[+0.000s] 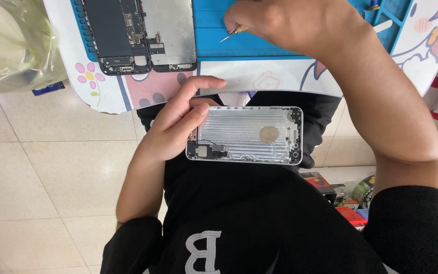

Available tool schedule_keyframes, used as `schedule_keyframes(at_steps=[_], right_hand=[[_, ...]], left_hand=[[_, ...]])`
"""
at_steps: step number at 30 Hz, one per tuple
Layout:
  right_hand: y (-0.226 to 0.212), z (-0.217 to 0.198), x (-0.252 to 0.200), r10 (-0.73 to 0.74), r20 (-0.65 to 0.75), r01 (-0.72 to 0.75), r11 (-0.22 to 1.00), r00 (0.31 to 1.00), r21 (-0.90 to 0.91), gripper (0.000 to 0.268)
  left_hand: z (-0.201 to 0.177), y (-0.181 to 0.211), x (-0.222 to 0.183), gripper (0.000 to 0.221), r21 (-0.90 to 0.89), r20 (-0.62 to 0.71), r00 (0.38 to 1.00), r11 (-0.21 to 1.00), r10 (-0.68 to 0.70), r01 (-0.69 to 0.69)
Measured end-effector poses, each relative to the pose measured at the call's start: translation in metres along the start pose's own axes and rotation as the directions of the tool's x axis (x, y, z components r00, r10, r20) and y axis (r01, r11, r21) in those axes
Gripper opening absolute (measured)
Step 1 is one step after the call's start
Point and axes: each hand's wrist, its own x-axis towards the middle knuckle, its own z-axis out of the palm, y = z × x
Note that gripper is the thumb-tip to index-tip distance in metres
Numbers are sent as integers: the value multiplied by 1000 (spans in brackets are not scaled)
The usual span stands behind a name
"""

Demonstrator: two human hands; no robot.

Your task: Repairing internal components of a mobile phone on a workbench.

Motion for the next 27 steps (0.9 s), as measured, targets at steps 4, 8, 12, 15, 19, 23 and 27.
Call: schedule_keyframes(at_steps=[4,8,12,15,19,23,27], right_hand=[[-2,-10,14,15,-2,-15,992,1000,124,6],[-3,-21,11,215,425,-463,601,879,652,11],[-2,-36,-10,145,676,-690,218,722,690,14],[-5,-54,-11,122,720,-721,277,683,636,17],[-19,-70,-19,127,672,-656,408,729,635,18],[-37,-83,-24,173,540,-521,608,824,599,17],[-52,-97,-22,252,505,-454,828,826,330,17]], left_hand=[[-1,1,2,40,-3,-2,1000,1000,12,-12],[0,0,3,40,17,-18,1000,1000,15,-14],[0,-1,5,40,54,-37,999,998,28,-26],[5,4,9,38,79,-67,997,997,28,-23],[11,7,14,36,143,-89,994,989,57,-44],[17,11,16,36,189,-104,993,982,49,-28],[21,15,14,36,229,-120,991,973,65,-36]])
